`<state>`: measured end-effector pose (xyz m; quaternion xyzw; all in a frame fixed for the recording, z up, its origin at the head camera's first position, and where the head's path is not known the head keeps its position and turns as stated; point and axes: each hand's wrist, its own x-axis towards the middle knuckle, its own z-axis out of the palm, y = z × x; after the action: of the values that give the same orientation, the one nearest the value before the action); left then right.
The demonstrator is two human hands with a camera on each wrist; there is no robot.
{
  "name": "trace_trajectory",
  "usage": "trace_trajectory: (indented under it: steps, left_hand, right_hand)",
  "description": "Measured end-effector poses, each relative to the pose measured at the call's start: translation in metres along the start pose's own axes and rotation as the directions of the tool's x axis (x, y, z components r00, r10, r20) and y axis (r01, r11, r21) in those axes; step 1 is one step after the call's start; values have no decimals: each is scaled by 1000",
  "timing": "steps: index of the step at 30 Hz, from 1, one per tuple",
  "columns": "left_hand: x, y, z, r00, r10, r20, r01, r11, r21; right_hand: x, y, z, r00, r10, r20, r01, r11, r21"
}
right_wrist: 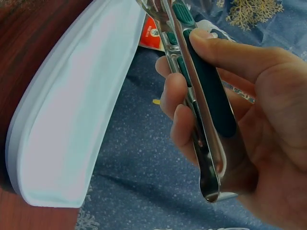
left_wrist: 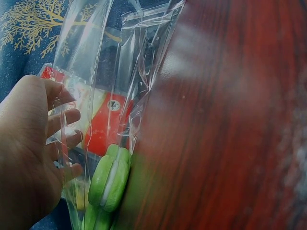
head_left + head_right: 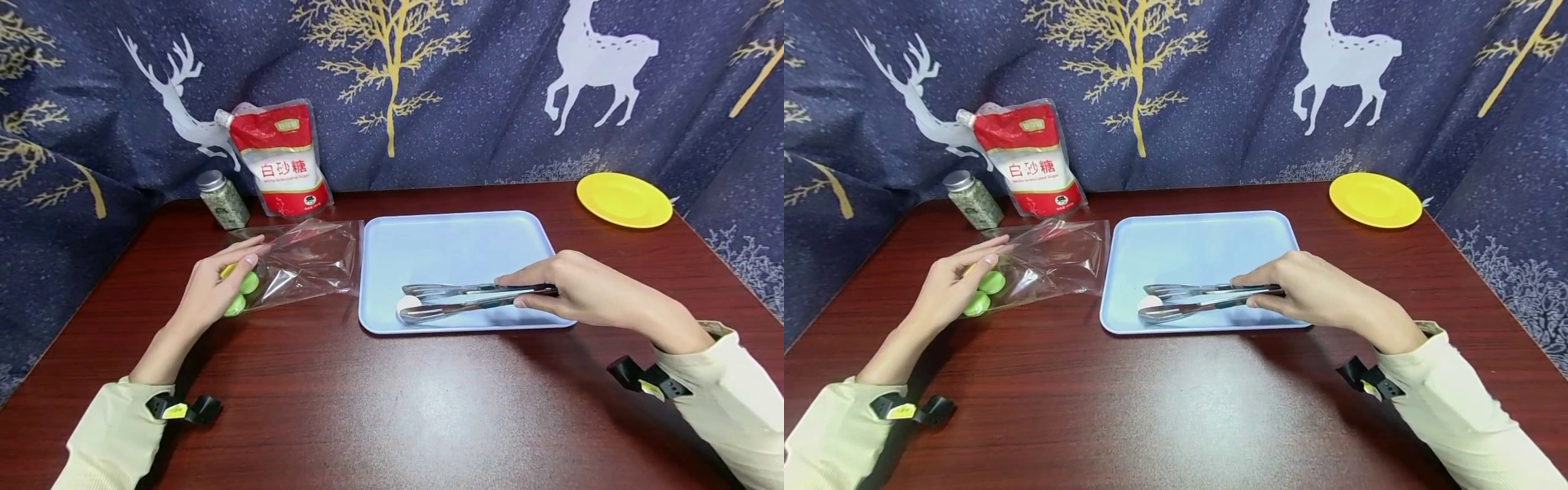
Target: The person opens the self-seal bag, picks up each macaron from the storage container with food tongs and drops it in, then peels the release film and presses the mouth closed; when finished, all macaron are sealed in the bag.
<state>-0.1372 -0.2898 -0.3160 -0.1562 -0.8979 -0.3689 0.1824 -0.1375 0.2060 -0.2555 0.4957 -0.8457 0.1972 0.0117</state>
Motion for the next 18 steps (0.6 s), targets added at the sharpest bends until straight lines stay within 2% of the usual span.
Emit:
trace_trajectory:
  steps: [8,13,18]
  left_hand:
    - [0,-2,0,1000,6,5,-6,1000,-7]
    - [-1,-2,0,1000,16,3,-16,1000,-15]
    - [-1,-4,0,999,37,-3,-38,999,-26]
  right_hand:
    - [1,-2,0,998,-45,-42,42,997,-70]
    - [1,-1,-2,997,-59,-52,55,996,-69]
    - [1,-2,-7,997,-40,-71,37,998,-53]
